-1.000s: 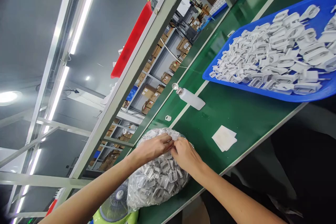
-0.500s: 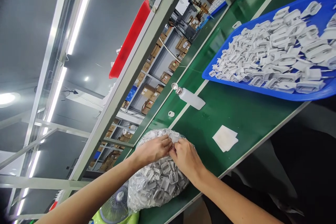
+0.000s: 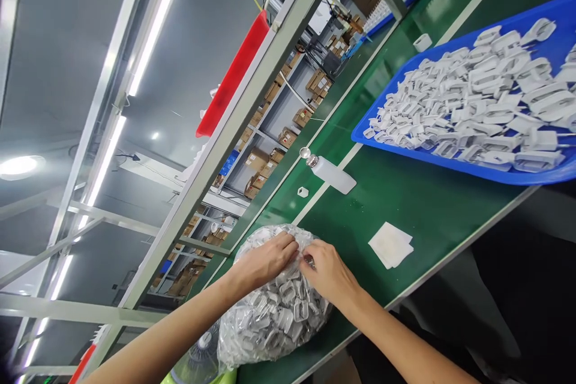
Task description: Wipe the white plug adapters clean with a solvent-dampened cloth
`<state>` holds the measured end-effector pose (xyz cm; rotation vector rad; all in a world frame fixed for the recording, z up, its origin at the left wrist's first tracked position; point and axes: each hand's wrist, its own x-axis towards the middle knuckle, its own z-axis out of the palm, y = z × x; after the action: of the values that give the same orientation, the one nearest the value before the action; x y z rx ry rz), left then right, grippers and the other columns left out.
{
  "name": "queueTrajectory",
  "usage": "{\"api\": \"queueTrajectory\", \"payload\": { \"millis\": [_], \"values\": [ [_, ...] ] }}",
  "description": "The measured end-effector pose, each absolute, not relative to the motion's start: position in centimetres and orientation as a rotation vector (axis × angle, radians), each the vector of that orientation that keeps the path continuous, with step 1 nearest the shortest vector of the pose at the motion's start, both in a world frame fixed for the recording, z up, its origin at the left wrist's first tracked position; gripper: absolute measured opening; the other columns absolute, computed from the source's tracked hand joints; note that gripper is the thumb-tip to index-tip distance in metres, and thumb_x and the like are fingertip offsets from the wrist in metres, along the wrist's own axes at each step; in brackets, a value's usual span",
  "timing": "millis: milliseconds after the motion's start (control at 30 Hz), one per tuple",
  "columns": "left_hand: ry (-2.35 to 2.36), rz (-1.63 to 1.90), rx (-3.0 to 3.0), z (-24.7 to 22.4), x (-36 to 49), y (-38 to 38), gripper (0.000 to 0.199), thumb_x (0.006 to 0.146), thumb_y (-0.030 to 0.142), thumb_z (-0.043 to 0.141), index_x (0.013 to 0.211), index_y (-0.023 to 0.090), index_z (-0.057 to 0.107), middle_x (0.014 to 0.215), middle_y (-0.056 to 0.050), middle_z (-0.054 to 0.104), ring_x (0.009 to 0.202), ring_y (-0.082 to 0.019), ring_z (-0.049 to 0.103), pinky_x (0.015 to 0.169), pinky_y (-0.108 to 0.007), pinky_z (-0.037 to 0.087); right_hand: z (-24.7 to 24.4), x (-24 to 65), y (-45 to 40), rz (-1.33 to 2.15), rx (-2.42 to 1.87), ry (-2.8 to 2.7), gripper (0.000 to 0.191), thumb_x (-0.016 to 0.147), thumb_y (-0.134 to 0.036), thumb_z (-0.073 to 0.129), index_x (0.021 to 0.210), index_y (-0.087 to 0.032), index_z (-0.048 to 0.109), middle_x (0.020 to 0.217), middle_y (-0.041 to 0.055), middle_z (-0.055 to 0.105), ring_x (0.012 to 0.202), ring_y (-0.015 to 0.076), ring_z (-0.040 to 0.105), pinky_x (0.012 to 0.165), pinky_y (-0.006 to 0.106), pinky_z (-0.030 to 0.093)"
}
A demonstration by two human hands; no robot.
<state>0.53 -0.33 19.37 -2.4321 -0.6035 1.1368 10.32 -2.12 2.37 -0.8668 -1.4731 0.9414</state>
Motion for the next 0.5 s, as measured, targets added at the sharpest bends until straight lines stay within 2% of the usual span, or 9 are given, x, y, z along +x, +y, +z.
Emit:
{"api": "queueTrajectory", "payload": {
  "millis": [167, 333, 500],
  "values": [
    [-0.727, 1.158, -2.574, 19.4, 1.9, 0.2, 0.017, 0.1, 0.007, 0.045, 0.099, 0.016, 0.059, 0.1, -0.007, 0.067, 0.093, -0.022, 0.063, 0.084, -0.032, 0.048, 2.7, 10.6, -2.0, 0.885, -0.833, -1.481, 0.02, 0.094, -0.019, 0.067, 0.075, -0.015, 0.061, 0.082, -0.0017, 0.063, 0.077, 0.0139, 0.063, 0.075, 0.032, 0.055],
    [-1.112, 0.921, -2.663, 19.2, 1.8, 0.8, 0.006, 0.092, 0.016, 0.055, 0.092, 0.021, 0.057, 0.091, -0.002, 0.068, 0.081, -0.019, 0.066, 0.069, -0.029, 0.048, 2.6, 11.0, -2.3, 0.797, -0.869, -1.511, 0.011, 0.092, -0.01, 0.064, 0.083, -0.015, 0.066, 0.086, 0.0001, 0.063, 0.083, 0.0158, 0.063, 0.078, 0.033, 0.054],
    [-1.423, 0.673, -2.611, 18.2, 1.7, -0.1, 0.017, 0.078, 0.014, 0.054, 0.091, 0.024, 0.059, 0.087, 0.001, 0.071, 0.08, -0.02, 0.07, 0.065, -0.028, 0.048, 2.4, 11.1, -2.2, 0.705, -0.799, -1.576, 0.013, 0.085, -0.004, 0.063, 0.085, -0.015, 0.071, 0.085, 0.0052, 0.064, 0.082, 0.019, 0.063, 0.074, 0.029, 0.052]
  ]
}}
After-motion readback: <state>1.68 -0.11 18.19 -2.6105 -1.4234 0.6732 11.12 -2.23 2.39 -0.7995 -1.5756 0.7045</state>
